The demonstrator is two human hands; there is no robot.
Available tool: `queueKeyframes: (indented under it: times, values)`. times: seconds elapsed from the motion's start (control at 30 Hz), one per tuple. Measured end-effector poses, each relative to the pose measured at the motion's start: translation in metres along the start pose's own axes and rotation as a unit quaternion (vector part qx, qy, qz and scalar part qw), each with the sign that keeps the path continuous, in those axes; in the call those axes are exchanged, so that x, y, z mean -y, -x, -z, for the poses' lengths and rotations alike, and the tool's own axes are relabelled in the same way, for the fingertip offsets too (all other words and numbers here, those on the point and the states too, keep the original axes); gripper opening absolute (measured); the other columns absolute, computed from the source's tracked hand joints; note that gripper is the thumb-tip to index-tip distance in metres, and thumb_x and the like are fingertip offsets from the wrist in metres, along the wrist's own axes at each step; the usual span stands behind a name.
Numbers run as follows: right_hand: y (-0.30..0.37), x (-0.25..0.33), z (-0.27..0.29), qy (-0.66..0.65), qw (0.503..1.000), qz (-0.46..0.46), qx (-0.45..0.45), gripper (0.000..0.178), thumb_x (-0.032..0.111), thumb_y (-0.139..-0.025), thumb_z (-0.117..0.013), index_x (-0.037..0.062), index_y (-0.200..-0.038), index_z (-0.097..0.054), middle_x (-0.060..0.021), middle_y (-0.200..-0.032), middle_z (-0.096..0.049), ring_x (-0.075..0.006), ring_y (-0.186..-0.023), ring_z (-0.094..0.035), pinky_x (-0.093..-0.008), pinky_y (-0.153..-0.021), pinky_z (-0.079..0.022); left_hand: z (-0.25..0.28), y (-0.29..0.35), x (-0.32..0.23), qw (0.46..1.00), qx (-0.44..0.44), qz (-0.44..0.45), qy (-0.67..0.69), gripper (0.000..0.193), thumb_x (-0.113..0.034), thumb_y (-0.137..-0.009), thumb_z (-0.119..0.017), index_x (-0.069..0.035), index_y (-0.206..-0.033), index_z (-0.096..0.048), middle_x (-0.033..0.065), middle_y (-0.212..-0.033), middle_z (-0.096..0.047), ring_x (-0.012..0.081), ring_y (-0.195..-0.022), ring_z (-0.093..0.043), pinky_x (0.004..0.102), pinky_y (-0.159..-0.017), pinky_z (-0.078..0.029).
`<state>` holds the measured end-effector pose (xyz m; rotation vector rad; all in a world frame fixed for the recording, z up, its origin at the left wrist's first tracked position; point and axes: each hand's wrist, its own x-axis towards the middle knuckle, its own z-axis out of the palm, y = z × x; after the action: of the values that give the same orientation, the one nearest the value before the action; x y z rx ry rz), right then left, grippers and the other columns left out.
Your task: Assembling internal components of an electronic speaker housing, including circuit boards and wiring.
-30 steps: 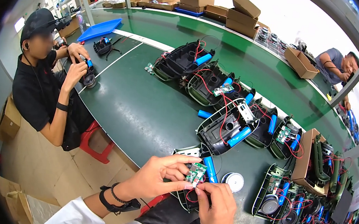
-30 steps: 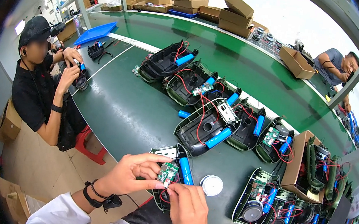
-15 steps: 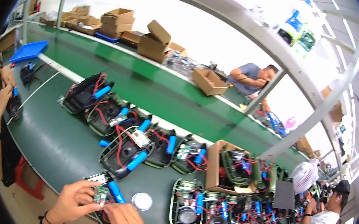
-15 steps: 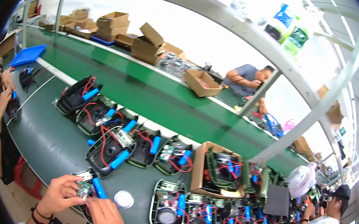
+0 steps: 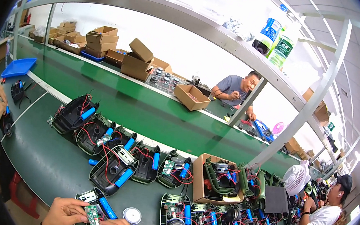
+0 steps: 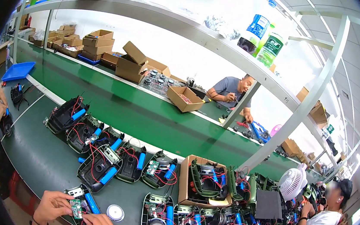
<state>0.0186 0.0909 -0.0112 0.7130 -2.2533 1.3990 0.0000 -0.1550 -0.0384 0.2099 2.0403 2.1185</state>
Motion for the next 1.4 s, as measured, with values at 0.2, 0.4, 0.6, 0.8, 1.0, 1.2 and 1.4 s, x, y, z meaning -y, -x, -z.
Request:
queueKeyframes:
  times: [0.2, 0.4, 0.6, 0.8, 1.0, 1.2, 1.4]
  values:
    - [0.002, -0.006, -0.004, -0.003, 1.0, 0.012, -0.01, 0.019, -0.003, -0.088, -0.074, -0.0023, -0.106, -0.068, -0.0153, -0.097, -0.068, -0.0336, -0.084, -0.064, -0.0412, -0.074, -0.053, -0.016, -0.002, -0.019, 0.998, 0.031, 0.038, 0.035, 0.056, 0.011, -0.089, -0.072, 0.007, -0.142, -0.054, 0.011, -0.11, -0.071, 0.0163, -0.101, -0.069, 0.0267, -0.089, -0.055]
    - [0.0, -0.003, -0.006, -0.011, 1.0, 0.016, -0.022, 0.019, -0.003, -0.088, -0.074, -0.0032, -0.106, -0.068, -0.0157, -0.096, -0.067, -0.0341, -0.082, -0.064, -0.0405, -0.073, -0.052, -0.016, 0.001, -0.011, 1.0, -0.012, 0.001, 0.016, 0.054, 0.013, -0.086, -0.073, 0.009, -0.138, -0.057, 0.0094, -0.1, -0.072, 0.0129, -0.089, -0.069, 0.0243, -0.081, -0.056]
    - [0.002, -0.008, -0.006, -0.021, 0.999, 0.0, -0.037, 0.017, -0.002, -0.089, -0.074, -0.0037, -0.105, -0.068, -0.0156, -0.096, -0.068, -0.0342, -0.084, -0.065, -0.0406, -0.075, -0.053, -0.04, 0.006, -0.016, 0.991, -0.117, -0.031, 0.049, 0.036, 0.009, -0.089, -0.074, 0.006, -0.123, -0.063, 0.0111, -0.11, -0.071, 0.0154, -0.093, -0.068, 0.0267, -0.085, -0.056]
    - [0.001, -0.007, -0.003, -0.039, 0.998, 0.004, -0.05, 0.017, -0.002, -0.088, -0.073, -0.0041, -0.105, -0.068, -0.0159, -0.097, -0.068, -0.0348, -0.086, -0.065, -0.0412, -0.076, -0.054, -0.041, 0.017, 0.002, 0.986, -0.113, -0.109, -0.061, 0.018, 0.007, -0.092, -0.073, 0.003, -0.108, -0.066, 0.01, -0.114, -0.072, 0.0142, -0.098, -0.068, 0.0266, -0.086, -0.055]
    - [0.002, -0.009, -0.005, -0.041, 0.998, 0.009, -0.051, 0.017, -0.001, -0.089, -0.073, -0.0046, -0.104, -0.068, -0.0161, -0.098, -0.067, -0.0354, -0.086, -0.065, -0.0414, -0.077, -0.054, -0.044, 0.014, 0.005, 0.982, -0.141, -0.114, -0.048, 0.018, 0.008, -0.092, -0.073, 0.003, -0.108, -0.067, 0.0094, -0.109, -0.073, 0.0135, -0.093, -0.069, 0.0259, -0.083, -0.056]
    - [0.002, -0.008, -0.008, -0.038, 0.998, 0.01, -0.054, 0.017, -0.001, -0.088, -0.074, -0.0042, -0.104, -0.068, -0.016, -0.098, -0.067, -0.0351, -0.085, -0.065, -0.0412, -0.076, -0.053, -0.04, 0.012, 0.01, 0.983, -0.145, -0.116, -0.014, 0.017, 0.008, -0.092, -0.073, 0.003, -0.107, -0.067, 0.0072, -0.104, -0.072, 0.0132, -0.089, -0.07, 0.0262, -0.08, -0.057]
    - [0.0, 0.0, -0.01, -0.043, 0.999, 0.014, -0.03, 0.017, -0.001, -0.086, -0.076, -0.0033, -0.101, -0.069, -0.0153, -0.096, -0.068, -0.0339, -0.083, -0.065, -0.0411, -0.074, -0.053, -0.038, 0.027, 0.013, 0.978, -0.16, -0.129, -0.021, 0.02, 0.003, -0.097, -0.069, 0.003, -0.117, -0.066, 0.0085, -0.103, -0.072, 0.0128, -0.089, -0.069, 0.0253, -0.078, -0.056]
